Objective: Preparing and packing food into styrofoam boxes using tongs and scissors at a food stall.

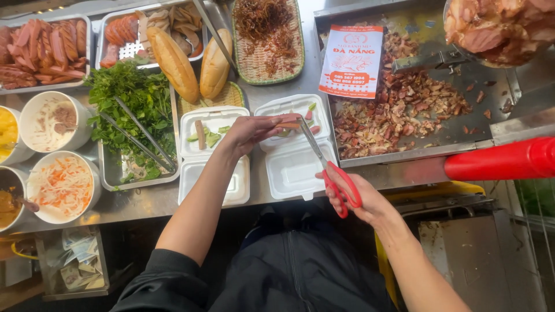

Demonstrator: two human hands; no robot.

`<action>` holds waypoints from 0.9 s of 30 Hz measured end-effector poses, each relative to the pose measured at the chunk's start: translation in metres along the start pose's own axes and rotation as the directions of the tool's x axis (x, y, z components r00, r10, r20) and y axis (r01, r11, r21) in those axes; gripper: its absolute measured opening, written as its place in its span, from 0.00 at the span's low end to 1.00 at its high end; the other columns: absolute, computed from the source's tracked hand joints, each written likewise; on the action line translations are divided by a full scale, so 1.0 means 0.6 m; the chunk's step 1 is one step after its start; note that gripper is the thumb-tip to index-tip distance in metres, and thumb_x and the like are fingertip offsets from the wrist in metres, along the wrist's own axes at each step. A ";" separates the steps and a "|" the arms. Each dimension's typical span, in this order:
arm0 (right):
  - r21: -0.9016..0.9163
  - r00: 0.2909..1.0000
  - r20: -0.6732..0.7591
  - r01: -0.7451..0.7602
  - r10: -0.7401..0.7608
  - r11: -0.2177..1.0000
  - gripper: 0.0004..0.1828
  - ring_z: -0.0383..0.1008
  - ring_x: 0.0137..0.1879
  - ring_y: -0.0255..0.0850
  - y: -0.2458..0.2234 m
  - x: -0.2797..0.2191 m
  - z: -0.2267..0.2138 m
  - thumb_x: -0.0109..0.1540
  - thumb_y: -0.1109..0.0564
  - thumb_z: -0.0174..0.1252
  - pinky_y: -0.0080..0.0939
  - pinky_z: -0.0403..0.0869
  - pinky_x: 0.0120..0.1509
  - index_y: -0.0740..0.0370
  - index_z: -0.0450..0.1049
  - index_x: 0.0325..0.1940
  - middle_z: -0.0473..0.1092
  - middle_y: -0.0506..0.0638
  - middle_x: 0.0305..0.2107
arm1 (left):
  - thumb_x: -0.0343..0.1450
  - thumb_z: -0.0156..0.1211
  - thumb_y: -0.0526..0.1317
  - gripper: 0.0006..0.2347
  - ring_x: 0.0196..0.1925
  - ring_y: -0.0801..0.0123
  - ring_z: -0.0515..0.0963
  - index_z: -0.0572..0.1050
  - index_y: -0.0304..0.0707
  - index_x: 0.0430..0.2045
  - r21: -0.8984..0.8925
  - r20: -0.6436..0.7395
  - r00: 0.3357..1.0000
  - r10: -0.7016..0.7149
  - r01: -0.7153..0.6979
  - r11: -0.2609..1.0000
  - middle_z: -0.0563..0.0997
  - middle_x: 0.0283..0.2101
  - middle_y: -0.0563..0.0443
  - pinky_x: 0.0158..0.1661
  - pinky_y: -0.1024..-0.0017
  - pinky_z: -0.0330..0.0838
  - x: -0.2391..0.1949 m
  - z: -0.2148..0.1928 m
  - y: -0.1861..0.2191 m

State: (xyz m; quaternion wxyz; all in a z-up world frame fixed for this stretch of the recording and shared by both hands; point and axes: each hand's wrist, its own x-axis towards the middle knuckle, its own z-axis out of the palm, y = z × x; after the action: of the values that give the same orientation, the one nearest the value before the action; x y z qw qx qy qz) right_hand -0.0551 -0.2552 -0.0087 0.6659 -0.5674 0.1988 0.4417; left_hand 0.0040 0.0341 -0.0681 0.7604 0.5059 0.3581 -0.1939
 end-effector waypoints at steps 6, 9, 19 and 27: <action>0.062 0.996 0.090 -0.024 0.019 0.998 0.26 0.68 0.23 0.41 0.001 0.018 0.012 0.66 0.37 0.60 0.44 0.73 0.28 0.65 0.69 0.40 0.66 0.53 0.22 | 0.65 0.69 0.28 0.16 0.49 0.49 0.85 0.79 0.20 0.47 -0.095 0.065 0.997 -0.028 0.035 0.995 0.81 0.52 0.30 0.52 0.71 0.81 -0.012 -0.007 0.010; 0.053 0.996 0.094 -0.012 0.007 0.999 0.26 0.67 0.22 0.40 -0.009 0.028 0.019 0.66 0.38 0.60 0.43 0.72 0.26 0.67 0.69 0.40 0.65 0.53 0.21 | 0.64 0.71 0.28 0.17 0.50 0.48 0.85 0.78 0.21 0.47 -0.069 0.088 0.994 -0.059 0.065 0.995 0.81 0.52 0.30 0.53 0.70 0.81 0.008 -0.021 -0.001; 0.013 0.997 0.039 0.072 -0.073 0.997 0.27 0.64 0.18 0.36 0.031 0.037 0.014 0.66 0.43 0.62 0.37 0.69 0.21 0.73 0.71 0.49 0.64 0.53 0.19 | 0.65 0.70 0.27 0.15 0.49 0.49 0.85 0.78 0.18 0.45 -0.038 0.061 0.997 -0.036 0.038 0.999 0.81 0.51 0.30 0.52 0.71 0.80 0.006 -0.019 0.004; 0.036 0.994 0.104 -0.017 0.013 0.999 0.27 0.69 0.23 0.40 0.007 0.007 0.048 0.65 0.37 0.59 0.44 0.74 0.30 0.67 0.71 0.41 0.67 0.53 0.22 | 0.66 0.69 0.28 0.15 0.49 0.50 0.86 0.79 0.22 0.46 -0.028 0.090 0.995 -0.046 0.049 0.998 0.81 0.52 0.33 0.50 0.73 0.81 0.005 -0.002 -0.004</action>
State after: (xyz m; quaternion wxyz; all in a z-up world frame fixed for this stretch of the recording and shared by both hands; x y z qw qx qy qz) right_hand -0.0630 -0.2270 -0.0061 0.6822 -0.5298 0.1764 0.4720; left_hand 0.0041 0.0346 -0.0722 0.7782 0.4767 0.3387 -0.2288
